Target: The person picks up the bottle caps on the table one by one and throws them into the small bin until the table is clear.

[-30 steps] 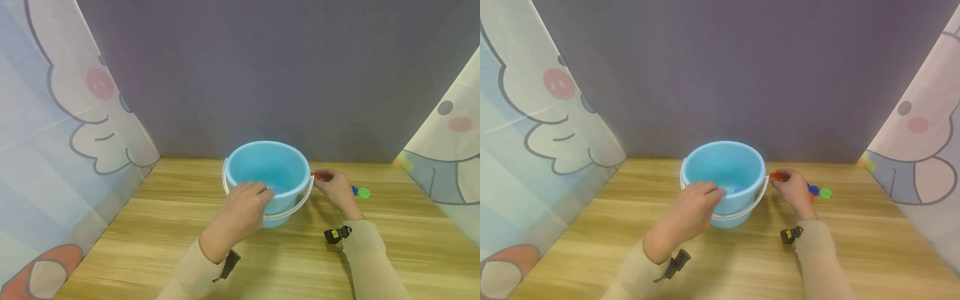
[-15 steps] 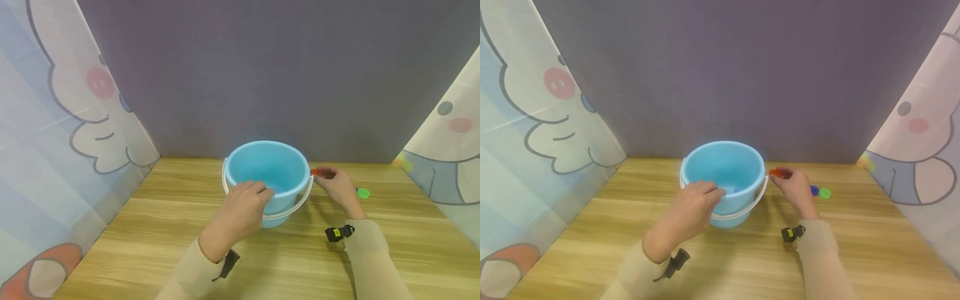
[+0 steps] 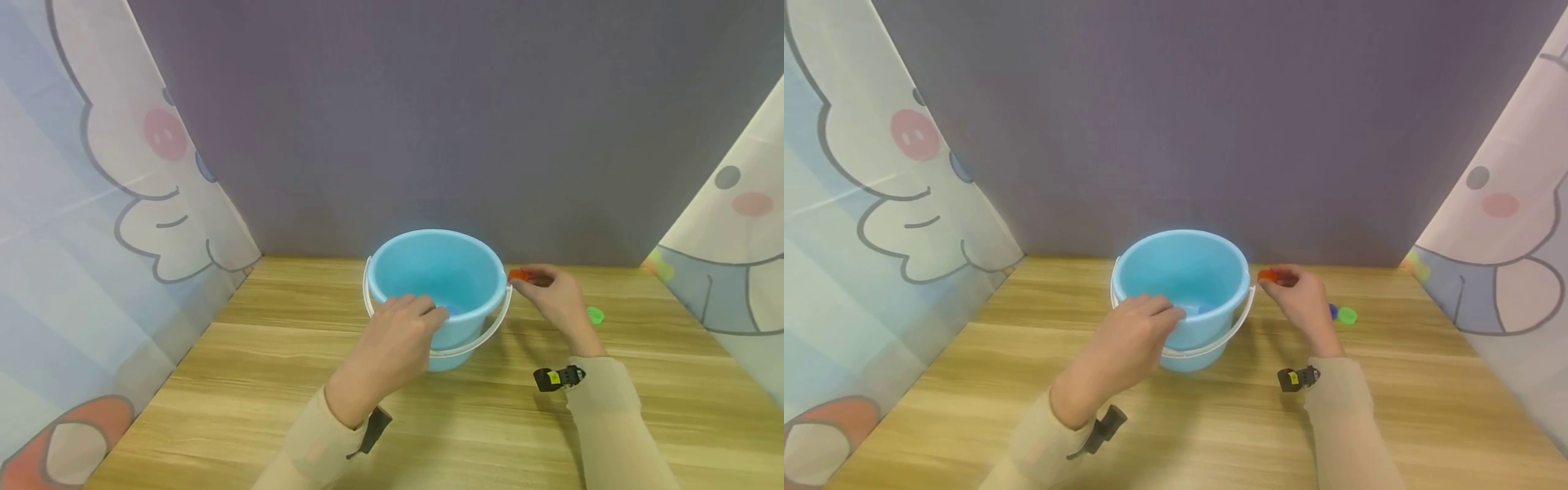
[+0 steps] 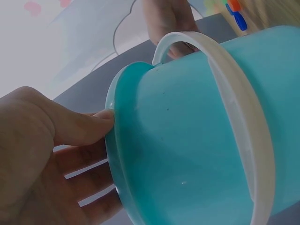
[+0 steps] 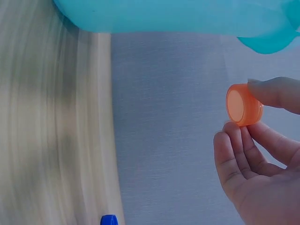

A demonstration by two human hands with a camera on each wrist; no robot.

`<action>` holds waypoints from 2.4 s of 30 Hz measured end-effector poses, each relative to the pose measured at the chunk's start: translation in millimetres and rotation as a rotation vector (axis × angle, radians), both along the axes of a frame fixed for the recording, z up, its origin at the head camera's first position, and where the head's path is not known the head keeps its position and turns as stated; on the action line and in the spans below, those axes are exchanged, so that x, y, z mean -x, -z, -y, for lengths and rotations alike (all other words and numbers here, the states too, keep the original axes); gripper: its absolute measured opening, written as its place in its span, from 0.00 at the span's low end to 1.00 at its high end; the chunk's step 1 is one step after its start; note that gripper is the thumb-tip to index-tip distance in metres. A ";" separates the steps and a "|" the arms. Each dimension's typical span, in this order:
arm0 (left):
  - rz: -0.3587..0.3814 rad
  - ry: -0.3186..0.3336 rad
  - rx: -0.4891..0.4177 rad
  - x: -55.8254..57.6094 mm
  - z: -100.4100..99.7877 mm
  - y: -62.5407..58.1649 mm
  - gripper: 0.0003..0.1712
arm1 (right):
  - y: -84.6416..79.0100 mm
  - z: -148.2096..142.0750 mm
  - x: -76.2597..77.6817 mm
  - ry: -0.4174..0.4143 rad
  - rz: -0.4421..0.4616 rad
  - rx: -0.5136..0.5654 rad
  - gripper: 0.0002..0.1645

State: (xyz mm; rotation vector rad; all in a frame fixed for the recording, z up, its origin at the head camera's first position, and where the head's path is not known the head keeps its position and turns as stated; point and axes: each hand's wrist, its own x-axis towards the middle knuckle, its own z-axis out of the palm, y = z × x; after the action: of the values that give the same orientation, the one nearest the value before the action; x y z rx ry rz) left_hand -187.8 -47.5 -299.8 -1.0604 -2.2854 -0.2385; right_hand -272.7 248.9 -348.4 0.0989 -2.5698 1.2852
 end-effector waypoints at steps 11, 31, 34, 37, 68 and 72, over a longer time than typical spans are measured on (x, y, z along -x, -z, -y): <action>0.006 -0.003 -0.003 -0.4 -0.1 -0.9 0.18 | -11.3 -1.5 -6.5 -0.018 -0.040 0.054 0.36; 0.014 -0.008 0.005 -0.5 0.0 -1.7 0.20 | -31.1 -1.3 -21.9 0.036 -0.097 0.051 0.34; 0.009 -0.004 0.003 -0.2 -0.1 -1.7 0.19 | -33.7 -0.3 -24.1 0.045 -0.109 0.037 0.34; 0.008 -0.001 0.003 0.0 -0.1 -1.7 0.19 | -36.4 0.9 -26.3 0.048 -0.123 0.031 0.33; 0.003 -0.001 -0.004 0.1 1.4 -0.6 0.18 | -53.1 13.9 -39.9 0.015 -0.210 0.070 0.29; 0.005 -0.001 -0.003 -0.3 1.3 -0.9 0.18 | -55.0 15.7 -41.6 0.004 -0.228 0.074 0.28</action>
State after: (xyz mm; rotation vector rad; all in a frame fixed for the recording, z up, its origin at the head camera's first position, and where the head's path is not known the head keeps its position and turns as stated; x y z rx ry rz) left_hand -187.5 -48.8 -298.9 -1.0586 -2.2892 -0.2450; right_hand -231.1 233.2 -293.5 0.2129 -2.3270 1.2857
